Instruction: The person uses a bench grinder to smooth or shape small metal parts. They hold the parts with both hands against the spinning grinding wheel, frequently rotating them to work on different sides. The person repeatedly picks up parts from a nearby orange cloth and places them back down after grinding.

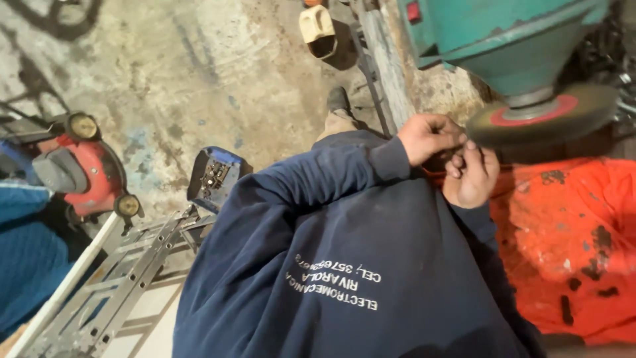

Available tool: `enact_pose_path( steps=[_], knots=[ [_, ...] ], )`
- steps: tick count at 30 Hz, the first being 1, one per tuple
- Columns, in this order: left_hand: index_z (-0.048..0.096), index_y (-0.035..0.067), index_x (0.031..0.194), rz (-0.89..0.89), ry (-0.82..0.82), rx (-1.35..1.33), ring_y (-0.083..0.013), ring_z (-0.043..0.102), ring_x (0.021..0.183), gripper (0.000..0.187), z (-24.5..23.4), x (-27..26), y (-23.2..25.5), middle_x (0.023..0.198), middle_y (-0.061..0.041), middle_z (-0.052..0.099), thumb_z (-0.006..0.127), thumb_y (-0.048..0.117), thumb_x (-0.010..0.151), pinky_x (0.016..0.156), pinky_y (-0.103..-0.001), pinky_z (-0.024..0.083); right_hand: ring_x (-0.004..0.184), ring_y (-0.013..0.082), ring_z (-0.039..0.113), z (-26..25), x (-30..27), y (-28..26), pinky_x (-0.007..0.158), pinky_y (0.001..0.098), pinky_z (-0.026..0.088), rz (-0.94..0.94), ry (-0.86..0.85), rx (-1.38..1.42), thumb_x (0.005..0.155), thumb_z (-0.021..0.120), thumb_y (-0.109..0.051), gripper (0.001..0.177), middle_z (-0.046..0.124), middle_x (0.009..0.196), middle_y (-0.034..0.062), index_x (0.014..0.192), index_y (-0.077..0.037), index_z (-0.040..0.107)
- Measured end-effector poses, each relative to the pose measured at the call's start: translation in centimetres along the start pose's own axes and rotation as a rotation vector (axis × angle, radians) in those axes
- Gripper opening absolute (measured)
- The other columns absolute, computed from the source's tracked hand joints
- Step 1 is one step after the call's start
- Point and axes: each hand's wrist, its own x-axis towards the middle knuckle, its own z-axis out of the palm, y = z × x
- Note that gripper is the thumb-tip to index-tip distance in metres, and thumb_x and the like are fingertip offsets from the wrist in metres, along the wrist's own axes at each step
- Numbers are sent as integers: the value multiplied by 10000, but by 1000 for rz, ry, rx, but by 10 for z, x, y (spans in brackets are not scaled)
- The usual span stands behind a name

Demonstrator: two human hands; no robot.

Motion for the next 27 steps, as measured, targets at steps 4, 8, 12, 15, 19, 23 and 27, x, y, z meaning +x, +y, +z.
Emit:
enact_pose_path(
  steps=[4,8,12,15,19,23,27],
  knots=[
    [742,-41,996,74,23,142,-131,708,780,130,-1,-12,22,874,-72,759,710,68,934,690,-299,593,661,64,457,-1,-2,2,546,207,333,34,18,12,1077,573,-109,113,538,814,-6,1020,-29,629],
    [713,-35,990,7,-37,66,-131,720,778,123,6,-14,30,909,-57,773,684,61,919,695,-299,608,663,79,469,-22,-1,15,549,220,355,-30,0,55,1093,606,-80,143,544,802,4,959,-30,604],
    [696,-48,940,-50,13,33,-113,643,676,104,11,-12,26,795,-57,703,726,47,968,613,-283,532,677,63,477,-3,-6,1,551,202,359,18,60,89,1049,626,-86,51,566,828,-3,1024,-44,637],
    [691,-48,944,-43,-1,-2,-104,628,674,85,11,-11,22,796,-52,695,716,26,977,615,-275,518,686,52,478,1,-7,-4,555,193,359,33,76,105,1036,634,-96,49,571,840,-10,1052,-53,650],
    [655,-34,895,-22,-2,-92,-120,623,669,131,6,-10,21,805,-58,686,719,19,997,616,-285,519,673,48,468,1,-2,0,551,192,348,51,50,102,1046,640,-99,68,560,823,-16,1060,-36,660],
    [684,-40,927,-87,61,-31,-110,600,648,89,12,-16,47,794,-64,698,713,32,973,595,-262,486,668,51,468,8,-1,4,547,197,337,39,32,110,1041,640,-94,68,562,817,-16,1047,-30,658],
    [672,-24,926,-114,-13,68,-136,648,690,112,1,-17,46,809,-78,728,685,63,996,641,-273,519,619,44,450,11,-1,0,524,210,329,41,20,82,1028,645,-87,78,560,765,-21,1015,-19,680]
  ],
)
